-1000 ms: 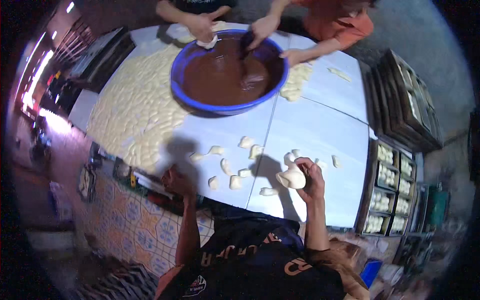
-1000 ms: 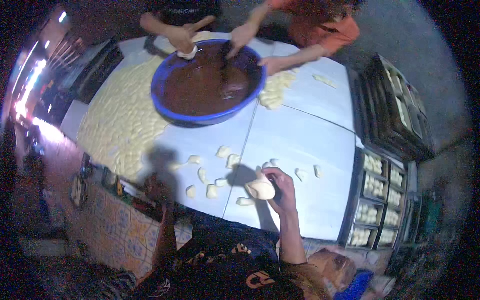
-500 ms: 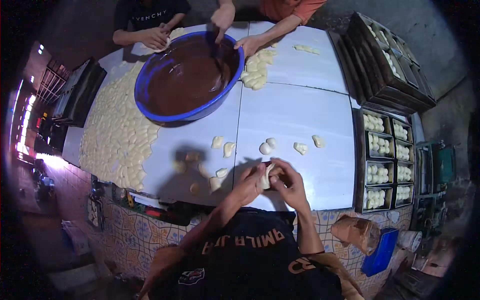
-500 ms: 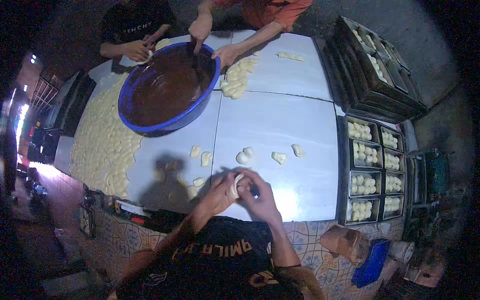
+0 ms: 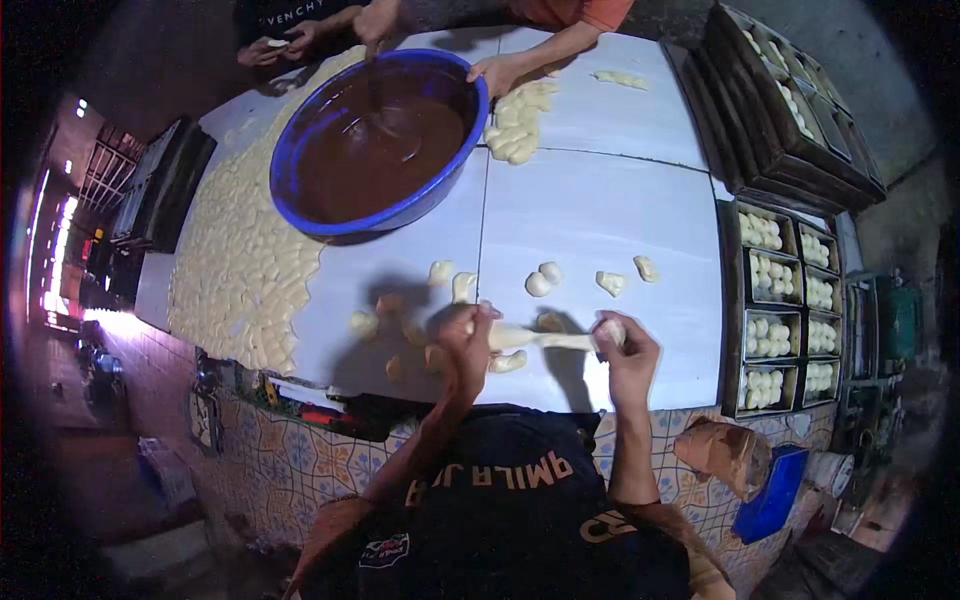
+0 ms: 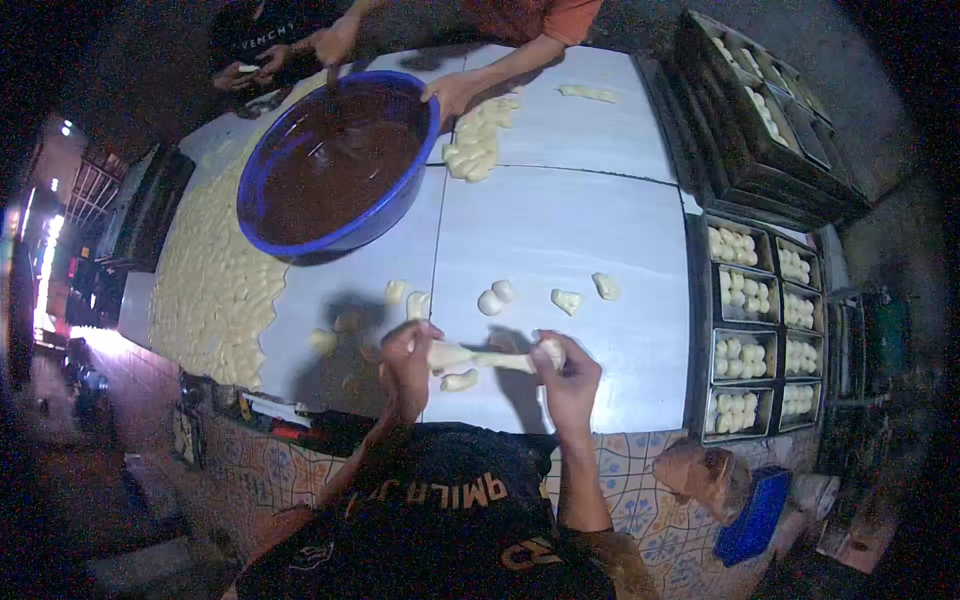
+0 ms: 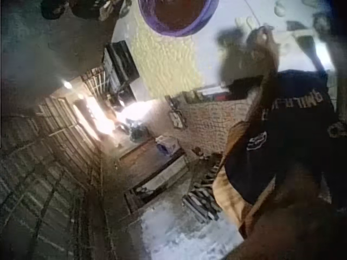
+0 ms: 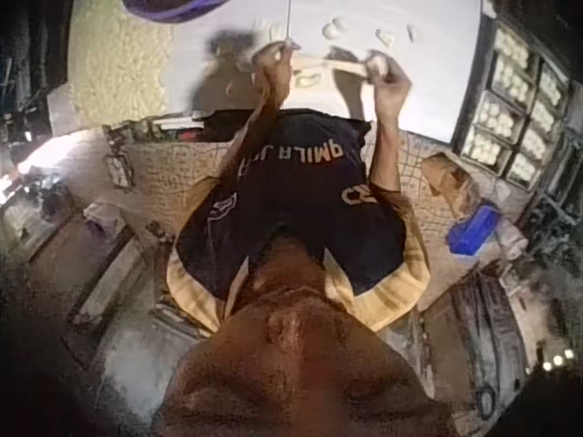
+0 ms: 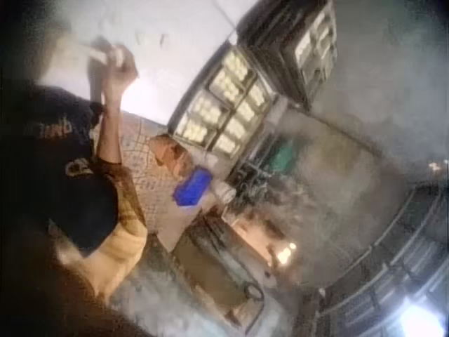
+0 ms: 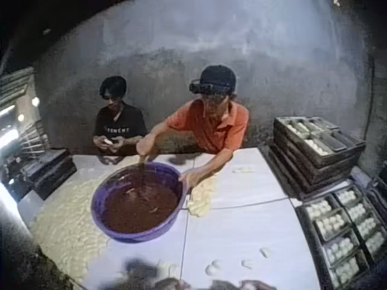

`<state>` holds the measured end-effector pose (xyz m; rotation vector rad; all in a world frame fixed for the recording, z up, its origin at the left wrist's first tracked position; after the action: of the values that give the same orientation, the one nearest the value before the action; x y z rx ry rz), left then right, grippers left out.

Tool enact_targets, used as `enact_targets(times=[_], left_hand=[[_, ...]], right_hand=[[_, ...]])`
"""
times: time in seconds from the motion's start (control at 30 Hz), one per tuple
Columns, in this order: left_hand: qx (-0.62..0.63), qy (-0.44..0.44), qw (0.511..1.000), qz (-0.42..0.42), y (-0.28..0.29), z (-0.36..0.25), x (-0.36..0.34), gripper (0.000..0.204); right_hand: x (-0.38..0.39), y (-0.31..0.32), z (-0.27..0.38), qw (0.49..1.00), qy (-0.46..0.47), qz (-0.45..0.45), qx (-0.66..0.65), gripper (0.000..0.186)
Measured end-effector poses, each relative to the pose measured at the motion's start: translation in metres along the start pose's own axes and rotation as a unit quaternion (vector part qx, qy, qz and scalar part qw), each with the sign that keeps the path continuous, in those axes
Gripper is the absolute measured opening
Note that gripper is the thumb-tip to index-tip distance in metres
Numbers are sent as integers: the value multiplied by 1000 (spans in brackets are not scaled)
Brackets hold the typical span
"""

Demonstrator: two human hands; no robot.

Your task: The person prepares filled dough by pulling dough portions, dipping them into a bowl of chocolate paste, shaping and rolling the dough into buns by hand, and placing the dough buns into baking tins.

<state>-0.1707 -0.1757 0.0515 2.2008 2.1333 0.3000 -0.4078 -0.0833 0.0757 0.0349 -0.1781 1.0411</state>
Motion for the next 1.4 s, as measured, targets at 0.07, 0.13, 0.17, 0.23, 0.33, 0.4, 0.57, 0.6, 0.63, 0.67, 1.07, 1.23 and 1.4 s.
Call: enact_targets(times=[0.07,0.13,0.17,0.23,0.33,0.4,0.57,0.6,0.63,0.67,1.07,1.23,1.4], left_hand=[[55,35,997,-49,19,34,-8,34],[294,84,951,-54,27,53,-13,33],[293,83,951,-57,29,49,-10,33],[374,55,924,58,1,27,-3,32],[336,116,911,210,-37,6,13,35],[235,71,919,309,-56,-4,31,45],[39,19,947,318,-39,9,27,30],[-6,59,965,255,-15,35,12,27],[-49,101,975,193,8,54,4,24],[-50,104,974,196,16,54,2,24],[310,197,910,193,-30,38,46,20],[259,51,955,136,-9,12,30,35],[307,177,862,362,-54,26,56,37]], right_hand=[[2,37,20,991,88,-89,-53,31],[2,80,28,965,129,-208,-98,35],[2,97,26,956,154,-241,-69,36],[-7,79,17,952,144,-213,169,42],[-4,29,-14,933,132,-23,334,52],[12,-26,-1,977,116,104,146,50],[9,-27,-10,985,40,96,136,27],[4,2,-20,997,35,11,75,25],[3,31,-7,994,71,-78,22,24],[1,62,0,988,46,-137,58,27],[15,-70,-18,967,65,216,118,37],[21,-90,-16,951,95,255,150,29],[39,-103,-10,928,97,310,185,24]])
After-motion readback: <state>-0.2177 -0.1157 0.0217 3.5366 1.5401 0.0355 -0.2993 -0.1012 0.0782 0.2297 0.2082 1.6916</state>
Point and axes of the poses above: each hand's wrist, its own x-axis away from the middle knuckle, its own y-axis out of the back of the hand, z = x × y, the point moved 9 cm from there along -x, towards the middle knuckle, and after that the axes turned 4 degrees about -y, right-handed, at the moved point
